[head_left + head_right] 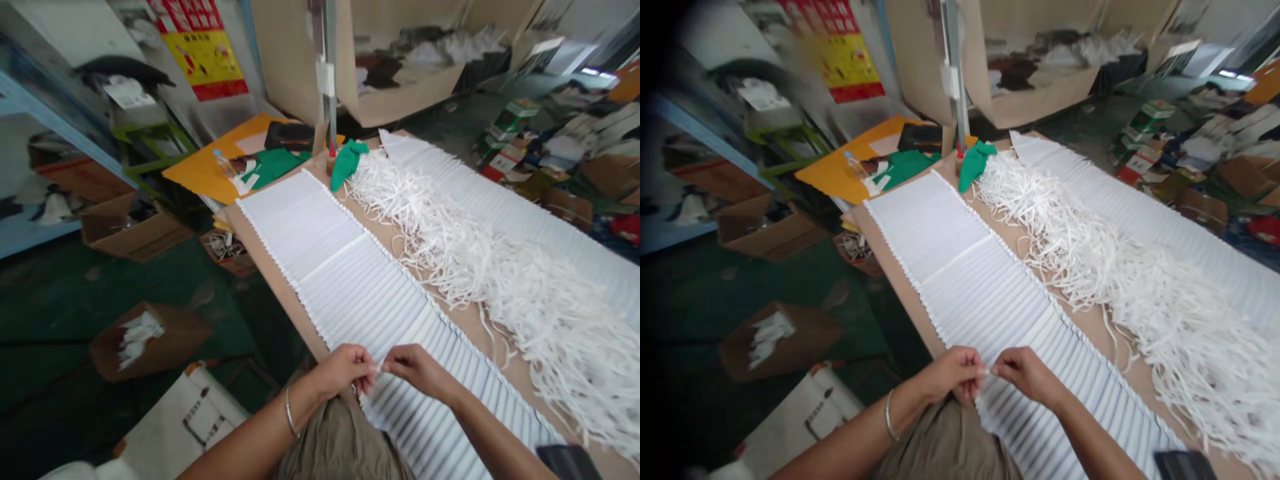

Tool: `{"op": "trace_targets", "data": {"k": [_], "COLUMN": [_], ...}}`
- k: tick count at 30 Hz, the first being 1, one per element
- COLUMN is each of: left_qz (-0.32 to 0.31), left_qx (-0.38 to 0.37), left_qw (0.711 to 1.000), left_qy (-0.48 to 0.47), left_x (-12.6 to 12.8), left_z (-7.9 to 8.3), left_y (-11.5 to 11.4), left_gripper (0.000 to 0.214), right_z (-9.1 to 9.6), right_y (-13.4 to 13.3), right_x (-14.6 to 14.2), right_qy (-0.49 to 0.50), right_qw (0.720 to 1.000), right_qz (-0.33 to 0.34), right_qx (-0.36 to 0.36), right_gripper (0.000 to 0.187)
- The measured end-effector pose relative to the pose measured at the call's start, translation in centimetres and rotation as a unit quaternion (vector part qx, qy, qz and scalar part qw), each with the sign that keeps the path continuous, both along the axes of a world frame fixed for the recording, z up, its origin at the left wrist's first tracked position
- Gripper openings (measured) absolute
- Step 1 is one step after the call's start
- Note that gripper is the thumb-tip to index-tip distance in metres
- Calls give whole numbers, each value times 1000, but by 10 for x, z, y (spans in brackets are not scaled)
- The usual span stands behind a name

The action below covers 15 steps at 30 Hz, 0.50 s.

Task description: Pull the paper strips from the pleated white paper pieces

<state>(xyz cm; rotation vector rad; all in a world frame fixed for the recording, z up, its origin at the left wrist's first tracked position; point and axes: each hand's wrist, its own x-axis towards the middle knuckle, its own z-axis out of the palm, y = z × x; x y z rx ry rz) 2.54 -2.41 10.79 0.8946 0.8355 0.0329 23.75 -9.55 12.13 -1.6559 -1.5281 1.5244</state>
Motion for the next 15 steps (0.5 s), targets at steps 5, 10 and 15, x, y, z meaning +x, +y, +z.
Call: {"op": "trace_targets", "data": {"k": [5,10,15], "left_qz": [75,164,205], "left_qx": [117,168,195], "left_qw": [985,960,942], "left_qy": [105,152,182], "left_x": [-43,-74,-71], "left_z": [-34,-65,-88], "left_y": [6,17,27], "left_gripper": [33,28,22], "right_z": [-29,-53,-81], "right_y": [23,61,113], "right_x": [36,91,123], "right_qy": [-56,-121,-169], "right_qw": [998,992,984], "right_qz": [27,7,-60], "right_qx": [-28,-21,-5], "right_gripper": [40,43,45]}}
